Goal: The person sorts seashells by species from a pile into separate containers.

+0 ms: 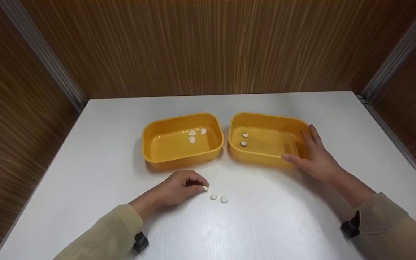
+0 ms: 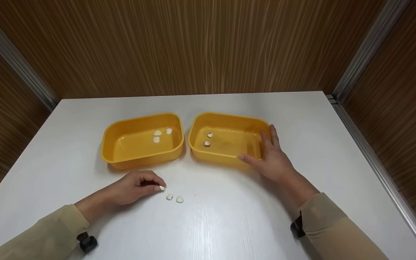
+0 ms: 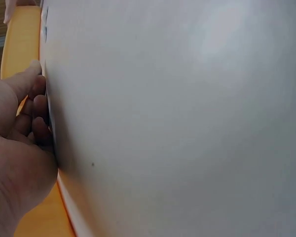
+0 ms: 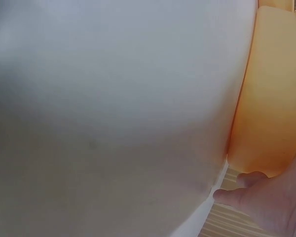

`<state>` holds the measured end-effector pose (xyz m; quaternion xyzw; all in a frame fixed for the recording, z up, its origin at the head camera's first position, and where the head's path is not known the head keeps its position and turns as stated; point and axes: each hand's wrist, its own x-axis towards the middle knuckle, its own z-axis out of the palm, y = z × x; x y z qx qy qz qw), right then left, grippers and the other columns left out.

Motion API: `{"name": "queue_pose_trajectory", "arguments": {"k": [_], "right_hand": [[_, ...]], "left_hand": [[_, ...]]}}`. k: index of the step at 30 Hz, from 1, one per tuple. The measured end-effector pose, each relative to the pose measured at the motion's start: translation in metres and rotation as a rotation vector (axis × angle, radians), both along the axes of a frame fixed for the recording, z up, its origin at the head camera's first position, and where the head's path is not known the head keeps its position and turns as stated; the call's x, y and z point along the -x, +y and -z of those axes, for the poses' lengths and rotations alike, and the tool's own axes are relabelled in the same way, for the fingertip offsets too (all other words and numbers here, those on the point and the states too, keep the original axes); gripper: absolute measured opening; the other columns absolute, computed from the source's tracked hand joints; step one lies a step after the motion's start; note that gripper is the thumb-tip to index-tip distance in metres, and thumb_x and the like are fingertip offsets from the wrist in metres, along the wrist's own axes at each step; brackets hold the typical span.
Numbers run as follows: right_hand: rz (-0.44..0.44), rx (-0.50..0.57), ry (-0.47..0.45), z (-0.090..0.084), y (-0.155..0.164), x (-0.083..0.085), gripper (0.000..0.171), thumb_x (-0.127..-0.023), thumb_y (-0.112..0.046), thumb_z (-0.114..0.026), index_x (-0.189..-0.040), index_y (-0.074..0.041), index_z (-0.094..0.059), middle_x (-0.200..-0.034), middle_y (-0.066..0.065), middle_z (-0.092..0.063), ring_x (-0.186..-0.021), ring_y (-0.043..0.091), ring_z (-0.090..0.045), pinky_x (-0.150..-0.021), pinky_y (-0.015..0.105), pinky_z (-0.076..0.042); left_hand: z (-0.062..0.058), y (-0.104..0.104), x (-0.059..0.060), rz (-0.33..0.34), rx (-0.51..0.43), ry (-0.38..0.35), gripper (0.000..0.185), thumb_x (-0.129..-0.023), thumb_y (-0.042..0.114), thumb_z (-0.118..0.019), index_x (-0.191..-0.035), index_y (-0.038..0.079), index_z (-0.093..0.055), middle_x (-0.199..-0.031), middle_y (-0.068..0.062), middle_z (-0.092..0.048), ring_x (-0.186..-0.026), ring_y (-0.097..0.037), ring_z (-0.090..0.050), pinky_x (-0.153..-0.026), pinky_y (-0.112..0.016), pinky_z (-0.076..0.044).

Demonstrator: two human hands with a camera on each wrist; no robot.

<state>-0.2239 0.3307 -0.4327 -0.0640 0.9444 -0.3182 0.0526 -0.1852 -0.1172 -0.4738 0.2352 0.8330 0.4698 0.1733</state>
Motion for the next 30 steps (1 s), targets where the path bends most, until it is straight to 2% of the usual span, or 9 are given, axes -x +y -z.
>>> {"name": "queue_pose_trajectory", "arguments": {"k": [6,12,15,18,21,24,27,30], "right_hand": [[-0.001,0.004,0.005,0.002,-0.004,0.0,0.117,-0.096,-0.065,-0.068,-0.171,-0.02,0.009,-0.175,0.007,0.026,-0.156,0.059,-0.008,-0.114,0.08,-0.021],[-0.018,0.017,0.009,0.006,-0.011,0.001,0.116,-0.097,-0.062,-0.069,-0.171,-0.015,0.007,-0.174,0.007,0.026,-0.156,0.058,-0.007,-0.115,0.079,-0.022],[-0.013,0.013,0.002,0.007,-0.015,0.0,0.116,-0.096,-0.063,-0.069,-0.171,-0.016,0.007,-0.174,0.007,0.026,-0.156,0.058,-0.009,-0.115,0.079,-0.022],[-0.011,0.007,-0.002,0.007,-0.017,0.001,0.118,-0.096,-0.066,-0.069,-0.171,-0.017,0.008,-0.174,0.007,0.026,-0.156,0.058,-0.011,-0.116,0.078,-0.023],[-0.011,0.002,-0.001,0.008,-0.017,0.001,0.118,-0.095,-0.067,-0.068,-0.171,-0.017,0.008,-0.175,0.009,0.025,-0.155,0.059,-0.013,-0.115,0.078,-0.025],[-0.009,-0.002,-0.002,0.009,-0.017,0.0,0.119,-0.095,-0.067,-0.068,-0.171,-0.016,0.008,-0.175,0.01,0.024,-0.155,0.059,-0.014,-0.115,0.077,-0.026],[-0.004,-0.007,-0.005,0.009,-0.017,0.0,0.119,-0.095,-0.067,-0.068,-0.171,-0.015,0.008,-0.175,0.01,0.023,-0.154,0.059,-0.016,-0.115,0.077,-0.027],[0.001,-0.007,-0.005,0.009,-0.018,0.002,0.119,-0.095,-0.068,-0.068,-0.171,-0.016,0.008,-0.175,0.008,0.024,-0.154,0.059,-0.016,-0.115,0.077,-0.026]], "left_hand": [[0.001,-0.001,-0.001,-0.047,-0.033,0.004,0.014,-0.102,0.015,-0.073,-0.112,0.02,-0.081,-0.107,0.009,-0.073,-0.105,-0.015,-0.064,-0.099,-0.035,-0.051],[-0.006,-0.003,0.0,-0.08,-0.033,-0.011,0.017,-0.105,0.012,-0.068,-0.115,0.017,-0.08,-0.105,0.006,-0.072,-0.097,-0.017,-0.06,-0.088,-0.03,-0.051],[-0.018,0.001,0.001,-0.084,-0.048,-0.018,0.018,-0.105,0.012,-0.067,-0.118,0.015,-0.08,-0.105,0.005,-0.071,-0.092,-0.018,-0.058,-0.08,-0.029,-0.05],[-0.037,0.011,0.008,-0.081,-0.065,0.012,0.018,-0.106,0.014,-0.068,-0.119,0.019,-0.08,-0.109,0.006,-0.071,-0.092,-0.019,-0.058,-0.078,-0.029,-0.05],[-0.058,0.025,0.018,-0.079,-0.071,0.052,0.018,-0.106,0.018,-0.069,-0.119,0.023,-0.08,-0.113,0.008,-0.071,-0.094,-0.02,-0.06,-0.081,-0.031,-0.052],[-0.075,0.042,0.031,-0.072,-0.094,0.08,0.018,-0.106,0.019,-0.069,-0.121,0.022,-0.079,-0.112,0.007,-0.07,-0.094,-0.021,-0.061,-0.08,-0.031,-0.054],[-0.085,0.06,0.046,-0.073,-0.113,0.096,0.018,-0.106,0.018,-0.068,-0.12,0.02,-0.079,-0.113,0.006,-0.069,-0.096,-0.019,-0.061,-0.079,-0.028,-0.055],[-0.09,0.077,0.061,-0.077,-0.127,0.097,0.018,-0.107,0.018,-0.067,-0.121,0.018,-0.079,-0.115,0.005,-0.068,-0.101,-0.019,-0.061,-0.081,-0.027,-0.056]]}}
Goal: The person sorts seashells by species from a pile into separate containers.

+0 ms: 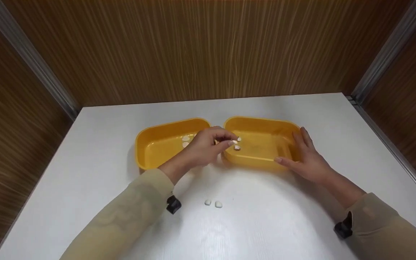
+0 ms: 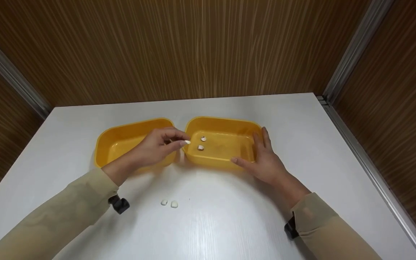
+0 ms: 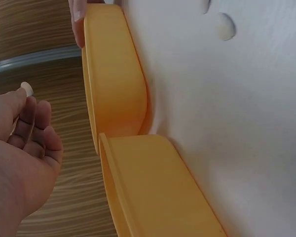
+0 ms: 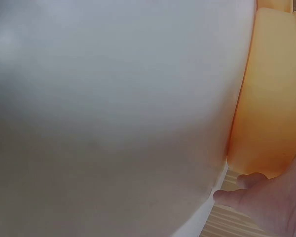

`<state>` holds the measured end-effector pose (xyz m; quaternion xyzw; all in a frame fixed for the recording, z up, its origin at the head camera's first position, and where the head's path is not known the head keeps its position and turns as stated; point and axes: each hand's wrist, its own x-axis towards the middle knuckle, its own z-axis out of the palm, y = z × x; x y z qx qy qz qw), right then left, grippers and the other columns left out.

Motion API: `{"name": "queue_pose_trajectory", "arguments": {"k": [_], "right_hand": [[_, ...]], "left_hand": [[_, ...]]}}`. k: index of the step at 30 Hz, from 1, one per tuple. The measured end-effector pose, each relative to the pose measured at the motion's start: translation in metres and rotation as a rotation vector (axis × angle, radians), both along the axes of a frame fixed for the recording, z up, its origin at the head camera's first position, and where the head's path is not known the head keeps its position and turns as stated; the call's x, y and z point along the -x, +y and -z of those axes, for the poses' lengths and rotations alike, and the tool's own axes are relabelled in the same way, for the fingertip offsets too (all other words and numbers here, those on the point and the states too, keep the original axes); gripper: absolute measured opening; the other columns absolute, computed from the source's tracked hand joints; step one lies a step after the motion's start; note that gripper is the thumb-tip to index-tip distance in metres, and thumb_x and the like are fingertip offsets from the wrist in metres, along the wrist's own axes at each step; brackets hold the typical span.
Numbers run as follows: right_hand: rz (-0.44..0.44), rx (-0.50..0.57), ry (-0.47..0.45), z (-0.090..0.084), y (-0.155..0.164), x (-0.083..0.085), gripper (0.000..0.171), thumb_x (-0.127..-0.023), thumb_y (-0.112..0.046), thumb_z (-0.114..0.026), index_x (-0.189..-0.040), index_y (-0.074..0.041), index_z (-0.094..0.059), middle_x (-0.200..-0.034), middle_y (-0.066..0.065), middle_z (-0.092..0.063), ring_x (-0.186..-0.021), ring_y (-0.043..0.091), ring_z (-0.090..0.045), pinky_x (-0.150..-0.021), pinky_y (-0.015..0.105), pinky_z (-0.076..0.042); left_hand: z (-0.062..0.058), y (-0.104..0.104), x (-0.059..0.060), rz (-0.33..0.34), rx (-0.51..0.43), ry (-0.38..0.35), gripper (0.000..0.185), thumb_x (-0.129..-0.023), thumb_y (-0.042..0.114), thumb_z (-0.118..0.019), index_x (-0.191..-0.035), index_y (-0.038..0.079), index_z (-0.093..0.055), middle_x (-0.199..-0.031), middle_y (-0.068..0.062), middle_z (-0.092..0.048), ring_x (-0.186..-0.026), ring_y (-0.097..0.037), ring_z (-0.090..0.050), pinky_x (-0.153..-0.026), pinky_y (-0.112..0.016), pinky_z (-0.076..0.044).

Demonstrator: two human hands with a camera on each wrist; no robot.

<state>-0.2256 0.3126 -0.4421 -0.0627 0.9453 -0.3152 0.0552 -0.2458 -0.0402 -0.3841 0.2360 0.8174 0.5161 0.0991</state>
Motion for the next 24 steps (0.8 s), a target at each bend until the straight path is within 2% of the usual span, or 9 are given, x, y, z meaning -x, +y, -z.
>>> {"name": "queue_pose_trajectory", "arguments": {"k": [6,11,17,24], "right_hand": [[-0.006,0.011,0.011,0.002,0.0,0.0,0.118,-0.095,-0.067,-0.068,-0.171,-0.016,0.007,-0.175,0.008,0.023,-0.155,0.058,-0.015,-0.116,0.077,-0.025],[-0.013,0.022,0.013,0.004,0.002,-0.002,0.117,-0.096,-0.066,-0.068,-0.171,-0.016,0.006,-0.175,0.005,0.025,-0.155,0.057,-0.015,-0.117,0.075,-0.026],[-0.012,0.015,0.017,0.005,0.002,-0.003,0.117,-0.096,-0.066,-0.068,-0.171,-0.016,0.006,-0.175,0.005,0.025,-0.156,0.057,-0.013,-0.117,0.075,-0.025],[-0.011,0.001,0.023,0.005,0.003,-0.002,0.117,-0.096,-0.066,-0.067,-0.171,-0.016,0.007,-0.175,0.007,0.025,-0.154,0.059,-0.015,-0.115,0.076,-0.027]], "left_hand": [[0.008,0.027,0.023,-0.021,0.009,0.031,0.021,-0.107,0.019,-0.066,-0.124,0.011,-0.076,-0.114,0.004,-0.067,-0.105,-0.019,-0.06,-0.085,-0.025,-0.054],[0.014,0.04,0.03,-0.039,0.001,0.039,0.022,-0.108,0.018,-0.066,-0.127,0.011,-0.074,-0.111,0.002,-0.068,-0.102,-0.018,-0.061,-0.083,-0.024,-0.054],[0.015,0.038,0.021,-0.056,-0.017,0.015,0.024,-0.107,0.016,-0.066,-0.129,0.014,-0.074,-0.114,0.004,-0.067,-0.103,-0.018,-0.06,-0.083,-0.024,-0.053],[0.017,0.016,-0.001,-0.017,-0.036,0.028,0.02,-0.105,0.014,-0.069,-0.124,0.014,-0.076,-0.113,0.004,-0.071,-0.101,-0.022,-0.062,-0.079,-0.026,-0.055]]}}
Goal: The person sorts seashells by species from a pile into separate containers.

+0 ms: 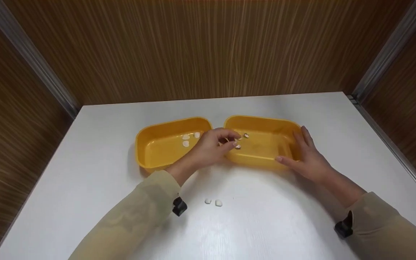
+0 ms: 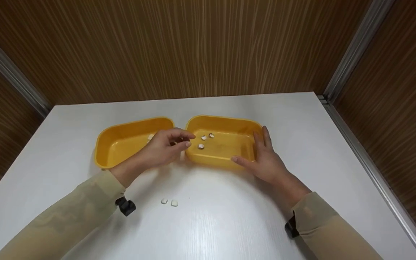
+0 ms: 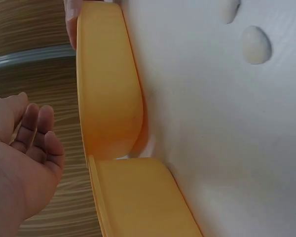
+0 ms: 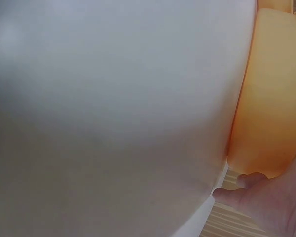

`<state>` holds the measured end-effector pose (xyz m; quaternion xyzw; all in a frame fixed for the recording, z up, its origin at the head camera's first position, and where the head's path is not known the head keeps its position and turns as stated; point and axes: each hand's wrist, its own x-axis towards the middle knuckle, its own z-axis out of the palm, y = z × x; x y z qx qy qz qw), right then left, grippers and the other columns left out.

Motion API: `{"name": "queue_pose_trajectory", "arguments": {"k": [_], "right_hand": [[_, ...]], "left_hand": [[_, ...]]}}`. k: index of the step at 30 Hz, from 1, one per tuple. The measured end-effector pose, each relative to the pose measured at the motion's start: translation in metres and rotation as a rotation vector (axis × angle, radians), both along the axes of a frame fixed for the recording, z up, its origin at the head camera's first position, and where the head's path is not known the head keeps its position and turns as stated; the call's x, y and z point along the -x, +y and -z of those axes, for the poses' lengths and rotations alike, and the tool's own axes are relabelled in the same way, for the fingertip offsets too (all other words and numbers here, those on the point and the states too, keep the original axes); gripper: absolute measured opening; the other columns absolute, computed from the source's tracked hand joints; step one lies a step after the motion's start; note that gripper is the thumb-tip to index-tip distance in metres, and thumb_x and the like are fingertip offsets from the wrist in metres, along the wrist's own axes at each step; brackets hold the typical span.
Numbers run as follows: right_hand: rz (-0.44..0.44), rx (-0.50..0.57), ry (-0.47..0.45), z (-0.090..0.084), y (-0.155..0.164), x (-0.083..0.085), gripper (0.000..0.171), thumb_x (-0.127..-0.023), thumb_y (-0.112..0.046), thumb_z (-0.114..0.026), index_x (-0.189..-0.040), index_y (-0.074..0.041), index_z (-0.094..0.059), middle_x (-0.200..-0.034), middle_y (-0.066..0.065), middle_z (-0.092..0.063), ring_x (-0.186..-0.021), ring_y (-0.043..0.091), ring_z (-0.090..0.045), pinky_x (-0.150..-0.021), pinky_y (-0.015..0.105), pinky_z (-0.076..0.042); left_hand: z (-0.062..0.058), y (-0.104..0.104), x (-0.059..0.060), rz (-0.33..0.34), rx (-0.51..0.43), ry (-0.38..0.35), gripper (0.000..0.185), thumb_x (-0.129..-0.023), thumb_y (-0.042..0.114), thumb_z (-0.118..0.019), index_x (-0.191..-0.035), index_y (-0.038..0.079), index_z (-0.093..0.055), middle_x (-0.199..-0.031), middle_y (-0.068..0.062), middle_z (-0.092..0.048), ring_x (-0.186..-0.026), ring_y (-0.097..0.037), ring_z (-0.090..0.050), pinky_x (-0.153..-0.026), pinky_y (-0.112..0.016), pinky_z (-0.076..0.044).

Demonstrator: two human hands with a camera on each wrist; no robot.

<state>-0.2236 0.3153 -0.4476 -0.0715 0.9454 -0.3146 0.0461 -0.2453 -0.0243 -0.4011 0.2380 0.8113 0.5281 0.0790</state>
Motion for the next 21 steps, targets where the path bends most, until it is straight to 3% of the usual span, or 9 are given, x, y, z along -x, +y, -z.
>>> {"name": "queue_pose_trajectory", "arguments": {"k": [8,15,21], "right_hand": [[0.004,0.0,-0.006,0.0,0.0,0.001,0.116,-0.096,-0.065,-0.068,-0.171,-0.017,0.006,-0.175,0.006,0.025,-0.154,0.06,-0.015,-0.115,0.077,-0.026],[-0.003,-0.002,-0.005,-0.001,-0.001,0.002,0.116,-0.096,-0.064,-0.068,-0.171,-0.016,0.006,-0.175,0.007,0.025,-0.155,0.059,-0.012,-0.115,0.079,-0.024],[0.001,0.01,-0.013,-0.001,-0.001,0.002,0.117,-0.095,-0.066,-0.069,-0.171,-0.016,0.005,-0.175,0.008,0.025,-0.156,0.059,-0.009,-0.116,0.079,-0.021]], "left_hand": [[0.02,-0.039,-0.028,0.049,0.054,-0.033,0.02,-0.105,0.015,-0.07,-0.123,0.016,-0.078,-0.109,0.001,-0.071,-0.1,-0.022,-0.063,-0.085,-0.031,-0.055],[0.049,-0.076,-0.049,0.107,0.122,-0.142,0.021,-0.103,0.018,-0.073,-0.123,0.013,-0.078,-0.104,0.005,-0.07,-0.098,-0.02,-0.063,-0.085,-0.033,-0.053],[0.067,-0.094,-0.057,0.174,0.137,-0.155,0.021,-0.1,0.015,-0.076,-0.121,0.013,-0.079,-0.103,0.006,-0.07,-0.091,-0.015,-0.057,-0.081,-0.027,-0.047]]}}
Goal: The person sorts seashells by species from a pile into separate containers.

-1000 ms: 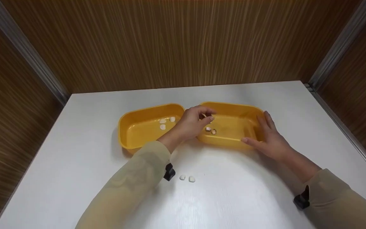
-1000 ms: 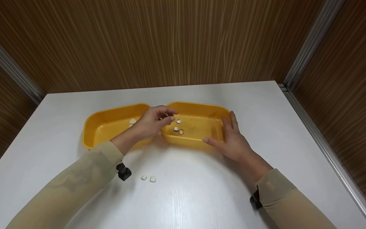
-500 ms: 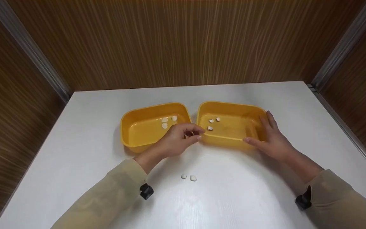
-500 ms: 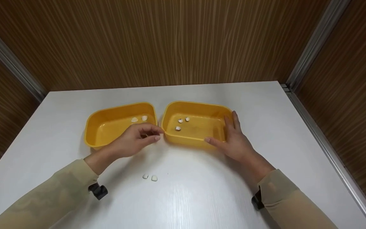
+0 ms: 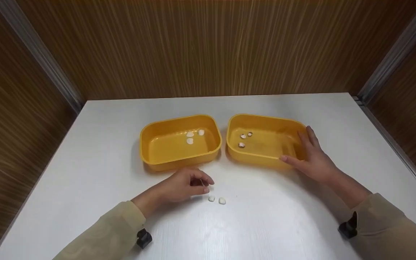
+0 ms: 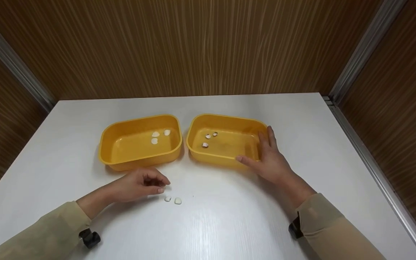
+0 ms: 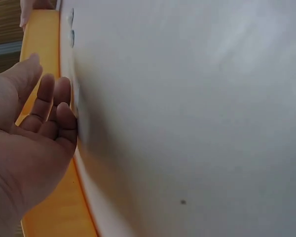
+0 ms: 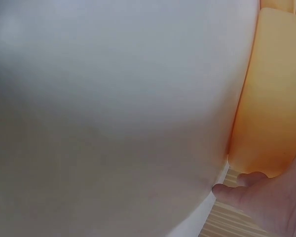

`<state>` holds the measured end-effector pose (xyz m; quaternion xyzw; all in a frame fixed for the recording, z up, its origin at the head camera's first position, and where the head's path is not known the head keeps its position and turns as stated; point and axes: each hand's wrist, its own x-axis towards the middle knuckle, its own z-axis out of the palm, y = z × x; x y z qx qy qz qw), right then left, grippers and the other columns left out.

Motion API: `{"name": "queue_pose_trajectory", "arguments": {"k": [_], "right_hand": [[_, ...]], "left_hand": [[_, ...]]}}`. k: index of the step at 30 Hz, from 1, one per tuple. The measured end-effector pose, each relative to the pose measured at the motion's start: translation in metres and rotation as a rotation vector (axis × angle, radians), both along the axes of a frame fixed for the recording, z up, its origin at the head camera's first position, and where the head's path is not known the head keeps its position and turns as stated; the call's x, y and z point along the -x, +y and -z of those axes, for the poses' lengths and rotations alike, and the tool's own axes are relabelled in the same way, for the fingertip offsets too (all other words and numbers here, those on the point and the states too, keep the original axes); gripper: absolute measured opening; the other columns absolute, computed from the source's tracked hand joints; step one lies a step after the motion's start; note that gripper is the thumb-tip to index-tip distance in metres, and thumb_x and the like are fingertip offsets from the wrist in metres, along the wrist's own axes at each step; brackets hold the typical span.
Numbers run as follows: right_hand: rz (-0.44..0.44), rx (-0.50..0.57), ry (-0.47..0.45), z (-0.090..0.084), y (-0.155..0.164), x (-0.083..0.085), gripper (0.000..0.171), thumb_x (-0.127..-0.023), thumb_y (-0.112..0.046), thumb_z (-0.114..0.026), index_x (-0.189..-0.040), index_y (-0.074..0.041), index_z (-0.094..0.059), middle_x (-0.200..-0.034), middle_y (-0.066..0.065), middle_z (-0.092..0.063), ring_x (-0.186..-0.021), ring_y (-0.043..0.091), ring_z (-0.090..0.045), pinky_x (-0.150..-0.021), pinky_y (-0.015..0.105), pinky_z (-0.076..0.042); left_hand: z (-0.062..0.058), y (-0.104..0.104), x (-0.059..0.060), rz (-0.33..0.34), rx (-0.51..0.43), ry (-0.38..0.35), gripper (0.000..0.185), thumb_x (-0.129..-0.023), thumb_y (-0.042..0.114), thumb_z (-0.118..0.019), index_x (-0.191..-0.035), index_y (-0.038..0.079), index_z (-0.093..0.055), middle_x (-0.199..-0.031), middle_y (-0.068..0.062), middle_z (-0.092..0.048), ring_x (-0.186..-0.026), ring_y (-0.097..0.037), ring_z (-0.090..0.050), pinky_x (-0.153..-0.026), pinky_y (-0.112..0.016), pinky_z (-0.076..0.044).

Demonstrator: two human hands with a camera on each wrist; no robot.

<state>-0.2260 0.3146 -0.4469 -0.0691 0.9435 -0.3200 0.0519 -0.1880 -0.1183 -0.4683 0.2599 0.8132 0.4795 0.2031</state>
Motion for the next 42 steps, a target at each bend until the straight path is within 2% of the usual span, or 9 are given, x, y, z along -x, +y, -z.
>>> {"name": "queue_pose_trajectory", "arguments": {"k": [7,17,24,29,34,42], "right_hand": [[0.002,-0.004,-0.013,0.0,0.0,-0.001,0.117,-0.095,-0.068,-0.068,-0.171,-0.017,0.006,-0.175,0.005,0.026,-0.156,0.058,-0.009,-0.116,0.079,-0.02],[0.005,-0.001,-0.023,-0.001,0.002,-0.002,0.117,-0.094,-0.068,-0.068,-0.171,-0.022,0.008,-0.174,0.006,0.027,-0.156,0.059,-0.007,-0.116,0.079,-0.019],[-0.008,-0.002,-0.002,-0.002,0.0,-0.001,0.117,-0.096,-0.064,-0.069,-0.171,-0.017,0.007,-0.175,0.007,0.025,-0.156,0.058,-0.008,-0.117,0.078,-0.021],[-0.016,-0.006,0.002,0.0,0.0,0.0,0.117,-0.096,-0.063,-0.069,-0.171,-0.014,0.006,-0.174,0.008,0.026,-0.156,0.057,-0.008,-0.117,0.077,-0.022],[-0.013,-0.01,0.012,-0.001,0.001,0.0,0.116,-0.096,-0.062,-0.07,-0.171,-0.015,0.005,-0.175,0.008,0.025,-0.156,0.058,-0.01,-0.116,0.078,-0.023],[-0.013,-0.013,0.01,-0.002,0.0,0.0,0.12,-0.096,-0.064,-0.069,-0.17,-0.013,0.011,-0.174,0.009,0.026,-0.155,0.059,-0.009,-0.115,0.079,-0.023]], "left_hand": [[0.007,-0.004,0.001,0.052,0.021,0.011,0.022,-0.098,0.016,-0.079,-0.119,0.017,-0.081,-0.108,0.007,-0.071,-0.097,-0.014,-0.057,-0.087,-0.026,-0.048],[0.01,-0.003,0.001,0.1,0.034,0.037,0.023,-0.095,0.014,-0.082,-0.118,0.019,-0.082,-0.106,0.0,-0.069,-0.099,-0.017,-0.059,-0.087,-0.026,-0.047],[0.01,-0.003,-0.001,0.121,0.028,0.083,0.024,-0.095,0.013,-0.082,-0.119,0.016,-0.081,-0.112,0.0,-0.069,-0.104,-0.018,-0.06,-0.092,-0.029,-0.049],[0.012,-0.002,-0.003,0.128,0.06,0.127,0.025,-0.094,0.013,-0.082,-0.119,0.017,-0.082,-0.114,0.004,-0.067,-0.106,-0.016,-0.059,-0.095,-0.031,-0.048],[0.013,0.0,-0.003,0.125,0.094,0.149,0.024,-0.095,0.013,-0.082,-0.118,0.019,-0.083,-0.112,0.008,-0.064,-0.105,-0.014,-0.058,-0.096,-0.032,-0.047],[0.012,0.001,-0.003,0.117,0.112,0.134,0.024,-0.095,0.012,-0.081,-0.117,0.02,-0.083,-0.111,0.01,-0.063,-0.104,-0.012,-0.058,-0.095,-0.031,-0.048]]}}
